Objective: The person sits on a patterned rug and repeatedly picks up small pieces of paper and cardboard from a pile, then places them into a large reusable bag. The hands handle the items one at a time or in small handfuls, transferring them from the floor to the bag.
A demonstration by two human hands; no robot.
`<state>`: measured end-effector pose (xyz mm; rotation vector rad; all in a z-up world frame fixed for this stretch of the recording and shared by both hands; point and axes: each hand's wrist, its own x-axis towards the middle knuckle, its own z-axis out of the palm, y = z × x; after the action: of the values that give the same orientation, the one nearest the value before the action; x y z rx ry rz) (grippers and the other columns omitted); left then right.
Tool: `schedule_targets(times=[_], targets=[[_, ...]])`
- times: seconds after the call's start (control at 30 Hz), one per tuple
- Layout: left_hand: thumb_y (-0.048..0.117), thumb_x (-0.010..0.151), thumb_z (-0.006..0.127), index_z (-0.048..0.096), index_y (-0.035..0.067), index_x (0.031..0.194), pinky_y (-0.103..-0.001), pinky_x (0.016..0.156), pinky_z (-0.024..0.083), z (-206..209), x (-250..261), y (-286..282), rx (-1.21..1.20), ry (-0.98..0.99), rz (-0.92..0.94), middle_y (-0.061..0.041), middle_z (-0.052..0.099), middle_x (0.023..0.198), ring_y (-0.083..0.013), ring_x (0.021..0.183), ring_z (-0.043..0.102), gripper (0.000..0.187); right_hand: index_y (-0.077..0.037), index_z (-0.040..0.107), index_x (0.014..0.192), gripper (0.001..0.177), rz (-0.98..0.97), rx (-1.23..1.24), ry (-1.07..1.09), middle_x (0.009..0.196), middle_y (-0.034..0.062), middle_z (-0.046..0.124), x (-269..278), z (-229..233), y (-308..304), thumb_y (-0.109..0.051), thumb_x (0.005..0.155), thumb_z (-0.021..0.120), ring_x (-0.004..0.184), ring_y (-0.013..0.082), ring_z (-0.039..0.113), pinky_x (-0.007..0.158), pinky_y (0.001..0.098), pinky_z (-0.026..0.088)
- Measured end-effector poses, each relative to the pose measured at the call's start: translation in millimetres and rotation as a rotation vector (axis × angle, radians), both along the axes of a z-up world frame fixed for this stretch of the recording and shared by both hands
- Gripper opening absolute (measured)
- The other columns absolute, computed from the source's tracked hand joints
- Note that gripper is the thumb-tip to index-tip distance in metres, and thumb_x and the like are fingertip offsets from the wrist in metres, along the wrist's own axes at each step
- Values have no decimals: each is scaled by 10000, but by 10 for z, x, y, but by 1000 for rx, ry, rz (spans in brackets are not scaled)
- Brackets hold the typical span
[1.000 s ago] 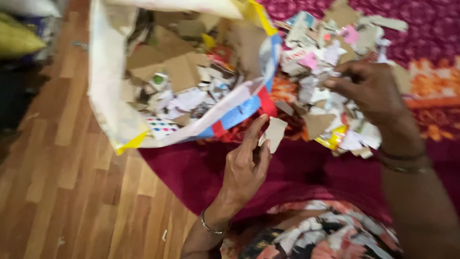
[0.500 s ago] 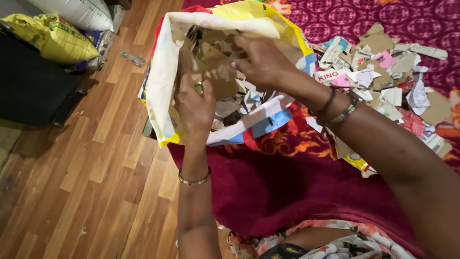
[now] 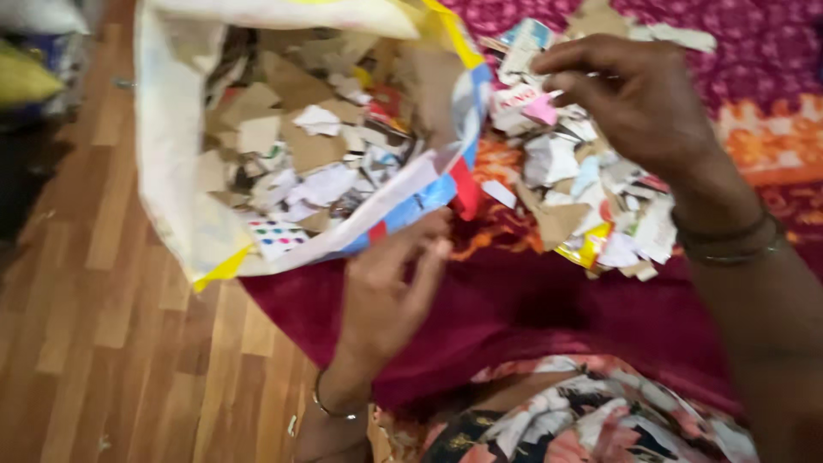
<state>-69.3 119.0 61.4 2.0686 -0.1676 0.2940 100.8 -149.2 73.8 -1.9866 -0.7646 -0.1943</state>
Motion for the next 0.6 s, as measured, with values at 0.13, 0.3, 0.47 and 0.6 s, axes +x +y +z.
schedule_targets(times=[0.13, 0.3, 0.47, 0.6], targets=[[125, 950, 700, 704, 32, 1204, -402, 760, 605, -518, 89, -543, 8, 146, -280, -154, 764, 1036, -302, 888, 768, 271, 30, 719, 1213, 115, -237, -76, 19, 1097, 157, 741, -202, -166, -717, -1, 1123, 656, 1004, 196, 753, 843, 300, 647], [15, 935, 614, 615, 25, 1297, -486, 871, 569, -1254, 680, -811, 366, -85, -171, -218, 659, 1250, -415, 1085, 685, 362, 68, 672, 1154, 143, -442, 18, 221, 1025, 166, 710, -596, -454, -1217, 6, 1031, 631, 942, 198, 720, 791, 286, 615], [-76, 815, 560, 571, 24, 1371, -463, 823, 567, -1546, 963, -845, 535, -135, -151, -220, 592, 1335, -418, 1099, 644, 565, 49, 652, 1163, 132, -461, 232, 307, 1057, 99, 711, -883, -777, -1636, 4, 1043, 620, 989, 128, 709, 876, 245, 595], [-38, 807, 610, 642, 36, 1263, -457, 788, 570, -1512, 1004, -841, 637, -148, -91, -155, 642, 1115, -401, 1027, 666, 463, 92, 679, 1219, 102, -502, 152, 235, 1078, 138, 728, -960, -1014, -1897, 17, 1151, 664, 984, 141, 720, 913, 257, 609]])
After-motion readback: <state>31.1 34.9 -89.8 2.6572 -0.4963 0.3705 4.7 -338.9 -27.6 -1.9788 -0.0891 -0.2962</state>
